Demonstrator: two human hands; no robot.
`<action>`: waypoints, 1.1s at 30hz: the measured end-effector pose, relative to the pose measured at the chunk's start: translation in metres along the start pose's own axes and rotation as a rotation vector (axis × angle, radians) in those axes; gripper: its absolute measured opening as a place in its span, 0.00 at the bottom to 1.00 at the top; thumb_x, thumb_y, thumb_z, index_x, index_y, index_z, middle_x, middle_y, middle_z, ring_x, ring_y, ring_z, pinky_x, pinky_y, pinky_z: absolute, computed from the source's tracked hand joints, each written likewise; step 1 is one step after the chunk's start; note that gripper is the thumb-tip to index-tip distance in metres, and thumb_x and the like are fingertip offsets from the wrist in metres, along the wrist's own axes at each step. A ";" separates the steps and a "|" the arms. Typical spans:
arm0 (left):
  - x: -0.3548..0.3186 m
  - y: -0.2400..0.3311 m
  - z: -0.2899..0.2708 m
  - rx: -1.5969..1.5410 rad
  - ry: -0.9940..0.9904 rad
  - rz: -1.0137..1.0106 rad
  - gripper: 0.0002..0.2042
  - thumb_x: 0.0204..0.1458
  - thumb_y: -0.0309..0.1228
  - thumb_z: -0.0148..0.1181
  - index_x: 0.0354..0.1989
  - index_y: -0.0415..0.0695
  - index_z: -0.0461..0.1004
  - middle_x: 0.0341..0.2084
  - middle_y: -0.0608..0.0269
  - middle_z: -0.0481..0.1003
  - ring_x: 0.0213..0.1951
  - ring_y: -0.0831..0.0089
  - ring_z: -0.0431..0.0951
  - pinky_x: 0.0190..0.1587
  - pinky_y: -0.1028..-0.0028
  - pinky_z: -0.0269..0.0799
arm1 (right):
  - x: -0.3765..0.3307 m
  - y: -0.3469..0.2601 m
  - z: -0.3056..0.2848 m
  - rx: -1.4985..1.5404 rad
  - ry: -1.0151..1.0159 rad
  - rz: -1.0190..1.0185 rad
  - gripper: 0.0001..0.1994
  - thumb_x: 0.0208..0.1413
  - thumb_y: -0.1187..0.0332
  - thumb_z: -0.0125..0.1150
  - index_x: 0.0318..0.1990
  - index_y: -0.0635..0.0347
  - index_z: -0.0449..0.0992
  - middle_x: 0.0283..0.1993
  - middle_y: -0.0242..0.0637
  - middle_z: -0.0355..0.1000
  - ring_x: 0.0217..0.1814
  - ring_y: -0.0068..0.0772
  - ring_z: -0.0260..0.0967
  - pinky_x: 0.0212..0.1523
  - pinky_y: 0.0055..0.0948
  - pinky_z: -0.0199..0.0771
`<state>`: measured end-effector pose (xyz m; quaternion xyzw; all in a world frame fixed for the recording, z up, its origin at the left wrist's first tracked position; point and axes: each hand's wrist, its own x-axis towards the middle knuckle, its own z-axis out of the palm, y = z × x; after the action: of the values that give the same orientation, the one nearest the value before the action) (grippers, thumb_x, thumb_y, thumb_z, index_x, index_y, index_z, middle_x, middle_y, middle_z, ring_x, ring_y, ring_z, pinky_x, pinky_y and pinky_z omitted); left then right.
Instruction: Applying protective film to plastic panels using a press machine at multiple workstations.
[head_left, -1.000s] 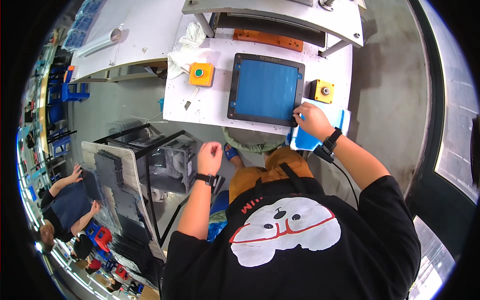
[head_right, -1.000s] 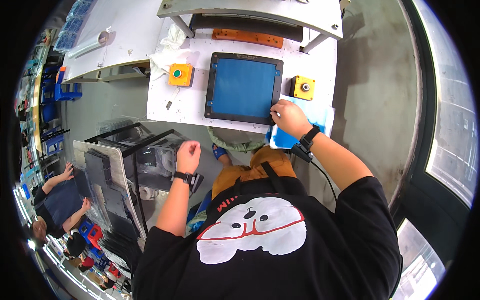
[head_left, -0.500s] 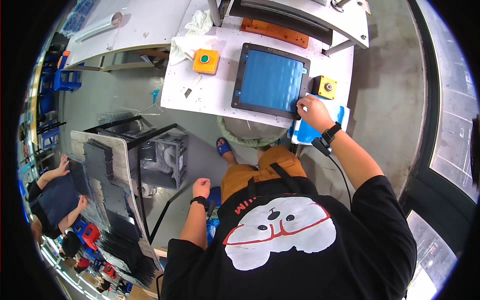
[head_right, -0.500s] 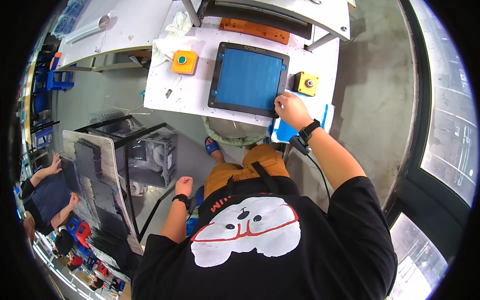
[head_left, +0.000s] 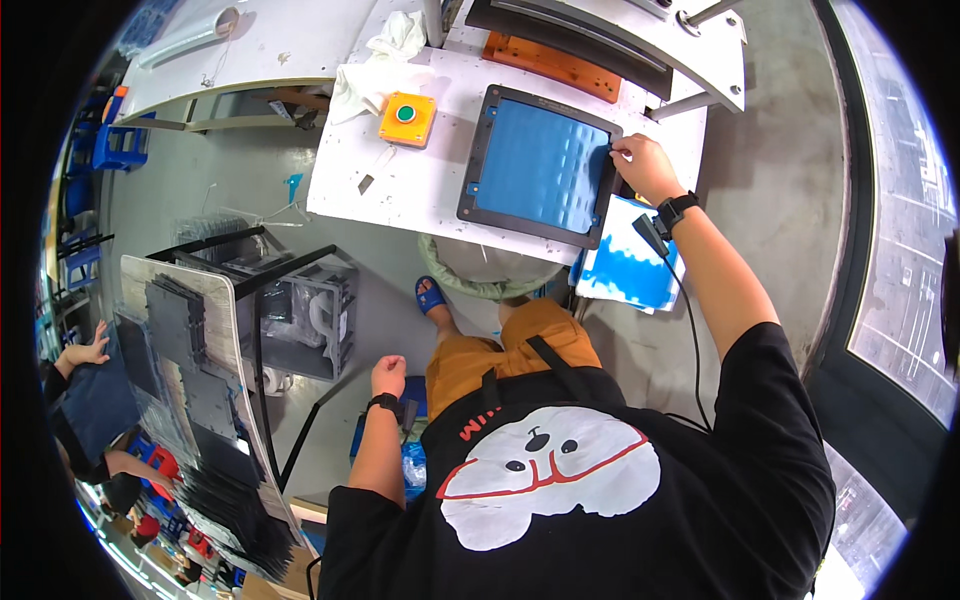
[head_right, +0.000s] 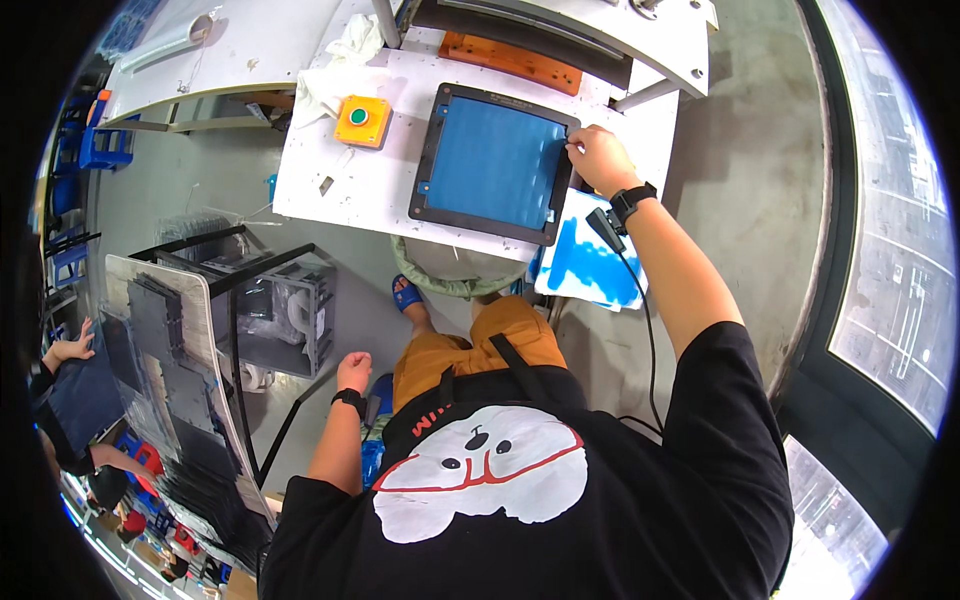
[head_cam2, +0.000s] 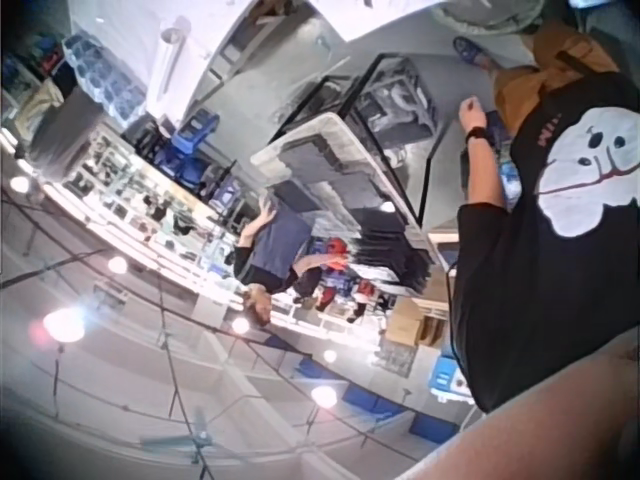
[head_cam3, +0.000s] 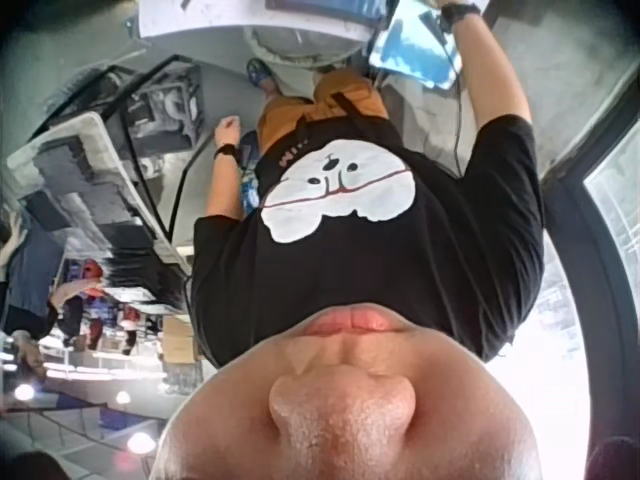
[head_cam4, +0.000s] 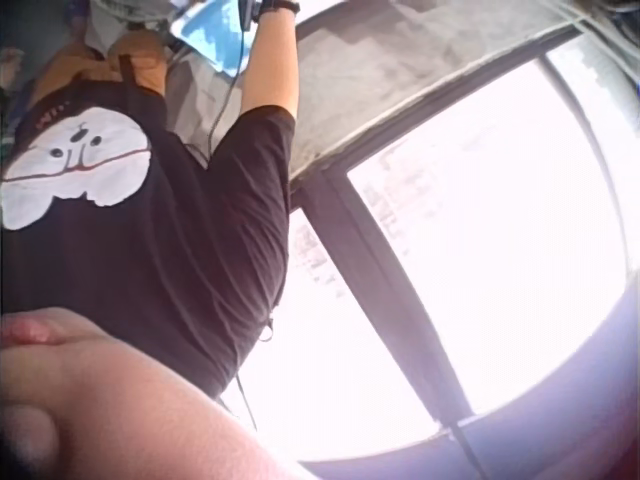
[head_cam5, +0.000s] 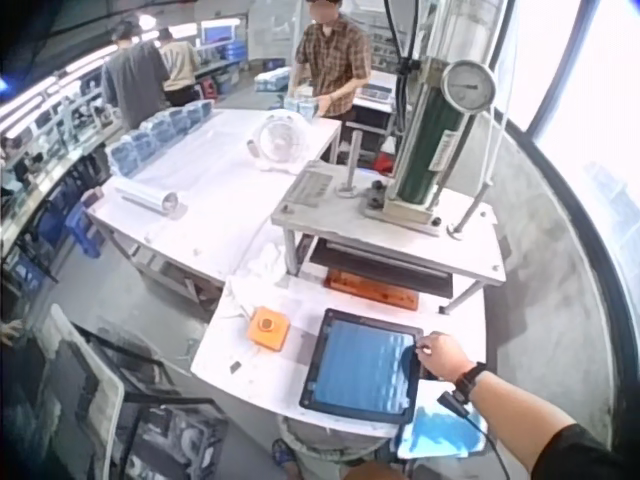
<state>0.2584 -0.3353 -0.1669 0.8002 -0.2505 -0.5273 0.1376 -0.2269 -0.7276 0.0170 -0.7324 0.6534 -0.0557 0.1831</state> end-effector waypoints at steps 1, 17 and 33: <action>-0.001 -0.004 0.003 0.004 0.005 -0.001 0.12 0.54 0.34 0.62 0.38 0.36 0.77 0.26 0.60 0.79 0.28 0.73 0.78 0.36 0.72 0.74 | 0.004 -0.003 -0.001 -0.014 -0.068 0.007 0.11 0.51 0.70 0.58 0.40 0.62 0.81 0.41 0.47 0.76 0.44 0.48 0.74 0.49 0.38 0.74; -0.037 0.021 -0.003 0.051 0.126 0.021 0.12 0.53 0.37 0.61 0.38 0.41 0.79 0.33 0.50 0.80 0.39 0.58 0.80 0.45 0.65 0.74 | 0.021 0.019 0.018 -0.053 -0.041 -0.207 0.06 0.53 0.71 0.58 0.33 0.66 0.77 0.31 0.48 0.74 0.34 0.47 0.74 0.38 0.38 0.73; 0.066 0.111 -0.407 0.440 1.091 0.493 0.14 0.49 0.39 0.68 0.41 0.45 0.81 0.37 0.57 0.78 0.40 0.59 0.79 0.43 0.65 0.74 | -0.058 -0.095 0.041 0.026 0.003 -0.139 0.04 0.54 0.75 0.58 0.33 0.67 0.77 0.30 0.45 0.75 0.29 0.39 0.75 0.33 0.31 0.74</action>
<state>0.6227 -0.4825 0.0008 0.8822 -0.4234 0.0667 0.1951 -0.1327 -0.6557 0.0210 -0.7735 0.6005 -0.0777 0.1873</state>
